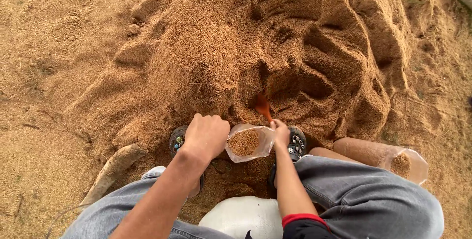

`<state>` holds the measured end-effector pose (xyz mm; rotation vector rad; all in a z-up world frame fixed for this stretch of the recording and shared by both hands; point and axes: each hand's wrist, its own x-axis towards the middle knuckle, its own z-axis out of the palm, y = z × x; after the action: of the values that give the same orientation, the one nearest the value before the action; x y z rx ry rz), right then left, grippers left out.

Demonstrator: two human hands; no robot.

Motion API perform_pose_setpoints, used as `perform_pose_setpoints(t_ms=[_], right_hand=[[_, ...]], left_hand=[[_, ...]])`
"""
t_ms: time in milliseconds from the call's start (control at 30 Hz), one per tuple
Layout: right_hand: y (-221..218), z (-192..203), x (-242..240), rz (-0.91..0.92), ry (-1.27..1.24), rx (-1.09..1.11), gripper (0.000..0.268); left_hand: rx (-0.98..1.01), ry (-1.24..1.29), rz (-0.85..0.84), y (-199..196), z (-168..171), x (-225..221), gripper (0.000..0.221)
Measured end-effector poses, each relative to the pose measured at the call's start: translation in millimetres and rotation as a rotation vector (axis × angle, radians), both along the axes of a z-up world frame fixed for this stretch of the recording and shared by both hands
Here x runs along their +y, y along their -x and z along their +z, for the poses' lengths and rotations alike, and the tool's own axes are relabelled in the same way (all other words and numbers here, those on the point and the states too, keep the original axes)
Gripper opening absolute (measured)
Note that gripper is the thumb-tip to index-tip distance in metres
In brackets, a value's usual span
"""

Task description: Filling small plastic bags with grain from a large pile using a hand scoop.

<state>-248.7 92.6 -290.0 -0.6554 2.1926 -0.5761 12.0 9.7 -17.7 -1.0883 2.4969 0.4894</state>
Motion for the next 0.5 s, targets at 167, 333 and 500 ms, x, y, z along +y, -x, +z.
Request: perform_pose_setpoints(t_ms=[167, 333, 500], right_hand=[[-27, -24, 1, -0.009, -0.020, -0.248, 0.025], [-5, 11, -5, 0.021, 0.000, -0.243, 0.033], [5, 127, -21, 0.135, 0.062, -0.162, 0.041]], left_hand=[[-0.003, 0.004, 0.015, 4, -13, 1, 0.013], [-0.009, -0.031, 0.011, 3, 2, -4, 0.015], [-0.010, -0.034, 0.069, -1, 5, -6, 0.014]])
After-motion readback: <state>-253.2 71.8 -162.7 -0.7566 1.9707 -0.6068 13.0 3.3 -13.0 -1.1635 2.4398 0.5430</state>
